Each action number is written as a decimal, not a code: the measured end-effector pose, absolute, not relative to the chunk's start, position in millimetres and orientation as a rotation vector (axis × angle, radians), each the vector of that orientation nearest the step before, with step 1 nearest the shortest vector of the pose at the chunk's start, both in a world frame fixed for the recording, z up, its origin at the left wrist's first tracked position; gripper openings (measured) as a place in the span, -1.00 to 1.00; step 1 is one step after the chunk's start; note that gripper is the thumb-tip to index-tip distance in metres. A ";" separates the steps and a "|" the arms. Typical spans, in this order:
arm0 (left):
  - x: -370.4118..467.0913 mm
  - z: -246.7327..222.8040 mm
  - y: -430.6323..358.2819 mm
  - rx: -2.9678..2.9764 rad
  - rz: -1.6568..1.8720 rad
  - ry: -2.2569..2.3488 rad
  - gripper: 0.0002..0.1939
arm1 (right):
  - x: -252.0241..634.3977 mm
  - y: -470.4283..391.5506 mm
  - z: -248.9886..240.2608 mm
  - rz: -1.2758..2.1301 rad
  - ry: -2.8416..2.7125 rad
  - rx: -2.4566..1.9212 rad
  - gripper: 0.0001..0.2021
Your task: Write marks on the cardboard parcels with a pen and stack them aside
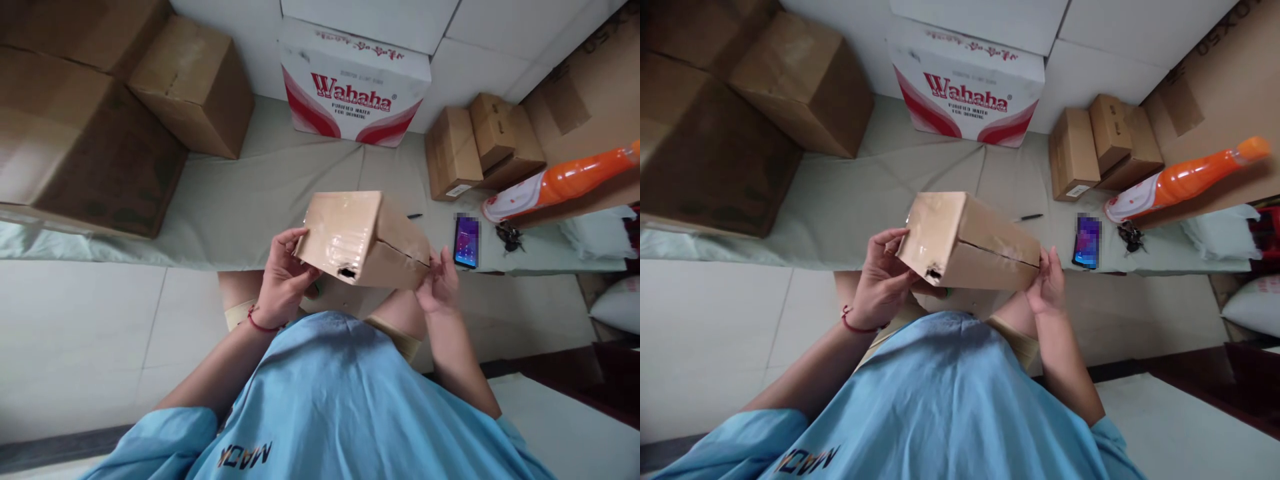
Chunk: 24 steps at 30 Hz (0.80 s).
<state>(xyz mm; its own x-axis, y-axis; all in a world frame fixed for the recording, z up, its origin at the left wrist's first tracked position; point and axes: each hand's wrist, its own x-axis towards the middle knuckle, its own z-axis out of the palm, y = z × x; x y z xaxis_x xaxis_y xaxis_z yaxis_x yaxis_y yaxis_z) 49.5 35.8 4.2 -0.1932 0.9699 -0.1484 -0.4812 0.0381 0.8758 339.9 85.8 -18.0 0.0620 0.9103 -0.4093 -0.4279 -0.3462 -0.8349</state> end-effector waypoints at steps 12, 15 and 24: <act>44.5 26.8 35.9 0.688 1.308 0.957 -0.22 | 342.8 78.5 -30.2 1.369 -0.566 -1.219 -0.57; 38.4 18.1 34.0 0.655 1.258 1.016 -0.33 | 344.6 74.9 -16.6 1.323 -0.738 -1.199 -0.54; 33.5 -5.9 47.5 0.372 1.226 0.961 -0.55 | 353.2 67.7 4.1 1.174 -1.180 -1.070 -0.48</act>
<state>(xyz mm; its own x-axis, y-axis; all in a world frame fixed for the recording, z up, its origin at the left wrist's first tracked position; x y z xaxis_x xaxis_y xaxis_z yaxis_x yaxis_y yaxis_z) 33.5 47.5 -5.9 0.0243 0.9089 -0.4162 -0.6211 0.3399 0.7061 353.2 67.7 4.1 0.0121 0.9950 0.0995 -0.0944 0.1002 -0.9905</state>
